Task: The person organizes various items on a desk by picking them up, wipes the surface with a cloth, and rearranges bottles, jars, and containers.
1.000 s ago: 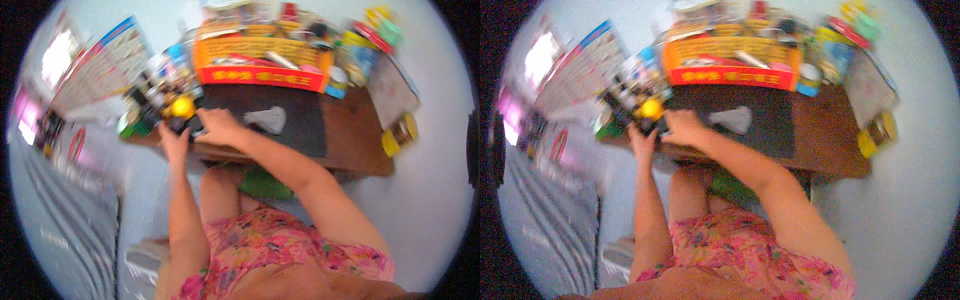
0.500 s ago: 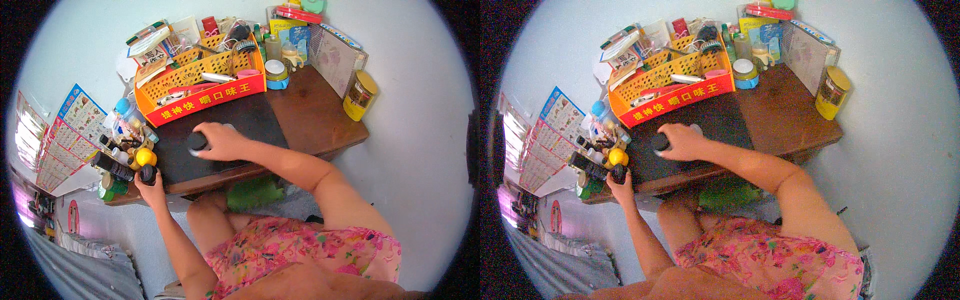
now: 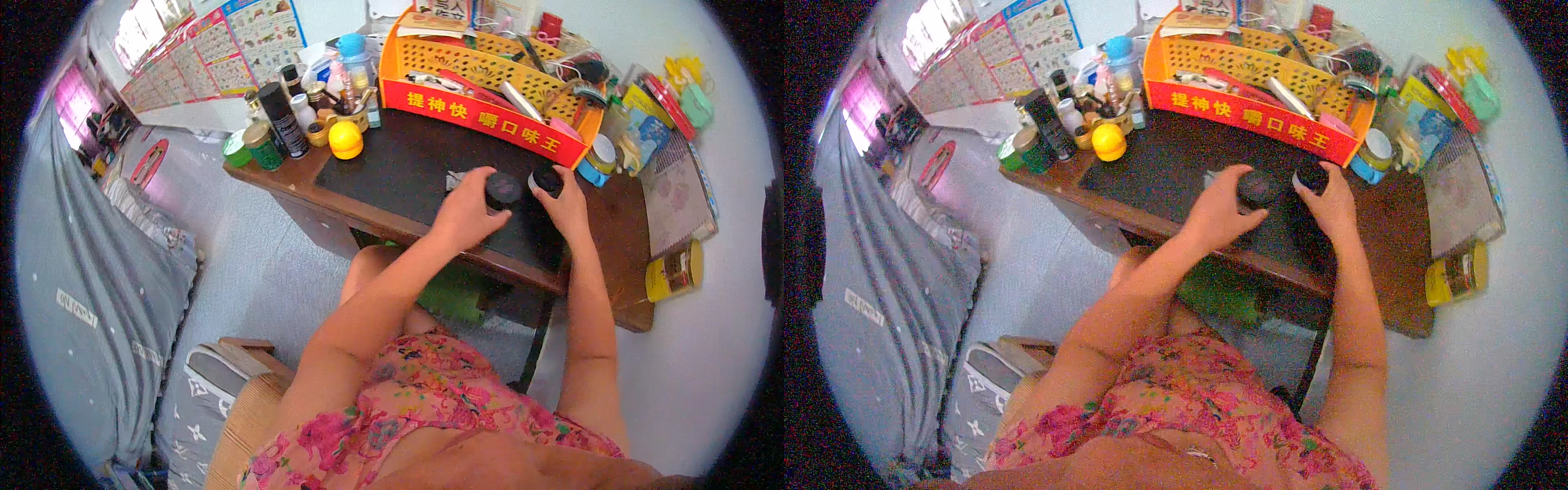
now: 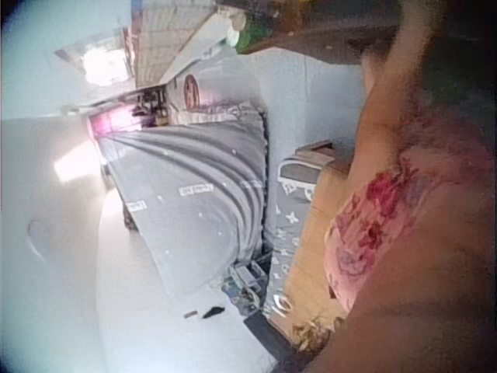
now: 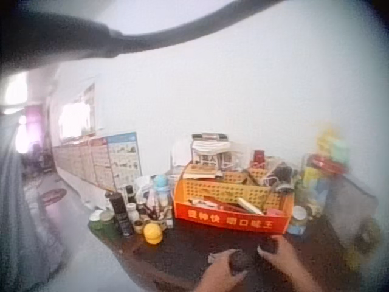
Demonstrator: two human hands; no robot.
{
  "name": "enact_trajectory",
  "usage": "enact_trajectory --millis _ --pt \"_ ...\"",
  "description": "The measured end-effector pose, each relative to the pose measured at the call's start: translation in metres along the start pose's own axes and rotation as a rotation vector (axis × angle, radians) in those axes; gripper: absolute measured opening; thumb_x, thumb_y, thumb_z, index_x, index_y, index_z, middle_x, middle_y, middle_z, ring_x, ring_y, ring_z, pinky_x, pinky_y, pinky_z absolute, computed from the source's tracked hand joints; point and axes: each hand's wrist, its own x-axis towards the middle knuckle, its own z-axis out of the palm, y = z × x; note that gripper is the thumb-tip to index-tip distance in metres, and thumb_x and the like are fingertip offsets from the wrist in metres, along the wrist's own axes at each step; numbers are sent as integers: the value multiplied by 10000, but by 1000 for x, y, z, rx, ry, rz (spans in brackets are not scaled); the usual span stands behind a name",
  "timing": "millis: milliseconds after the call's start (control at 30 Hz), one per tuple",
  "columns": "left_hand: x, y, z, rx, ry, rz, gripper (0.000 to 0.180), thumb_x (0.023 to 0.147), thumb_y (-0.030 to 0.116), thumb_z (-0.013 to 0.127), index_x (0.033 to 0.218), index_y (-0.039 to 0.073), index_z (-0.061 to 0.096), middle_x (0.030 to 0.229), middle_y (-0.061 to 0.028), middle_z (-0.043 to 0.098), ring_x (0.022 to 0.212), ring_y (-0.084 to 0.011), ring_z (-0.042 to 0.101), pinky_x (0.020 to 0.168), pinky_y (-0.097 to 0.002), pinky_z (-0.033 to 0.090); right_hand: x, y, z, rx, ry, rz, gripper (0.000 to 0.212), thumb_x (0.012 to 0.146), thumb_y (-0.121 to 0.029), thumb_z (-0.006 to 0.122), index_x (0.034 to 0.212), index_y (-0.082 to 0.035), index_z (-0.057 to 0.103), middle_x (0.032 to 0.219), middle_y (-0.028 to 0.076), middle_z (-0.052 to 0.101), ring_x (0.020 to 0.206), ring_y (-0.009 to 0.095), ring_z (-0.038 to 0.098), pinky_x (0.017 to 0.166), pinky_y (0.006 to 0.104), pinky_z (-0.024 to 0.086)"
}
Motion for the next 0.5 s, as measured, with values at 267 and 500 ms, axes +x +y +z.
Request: enact_trajectory --millis 267,500 --pt "-1 4 35 105 -35 84 734 765 253 835 1356 -3 484 1267 -236 607 1209 -412 587 1037 -458 481 -1 6 9 -84 -20 29 673 820 -332 818 1370 -55 546 1299 242 646 1207 402 620 1023 458 493" --pt "0 10 49 83 -73 79 724 765 262 832 1348 -7 496 1238 -245 620 1155 -434 598 1004 -485 490 1 22 16 -118 3 16 626 852 -307 805 1364 -62 541 1276 248 654 1202 422 615 1007 471 500"
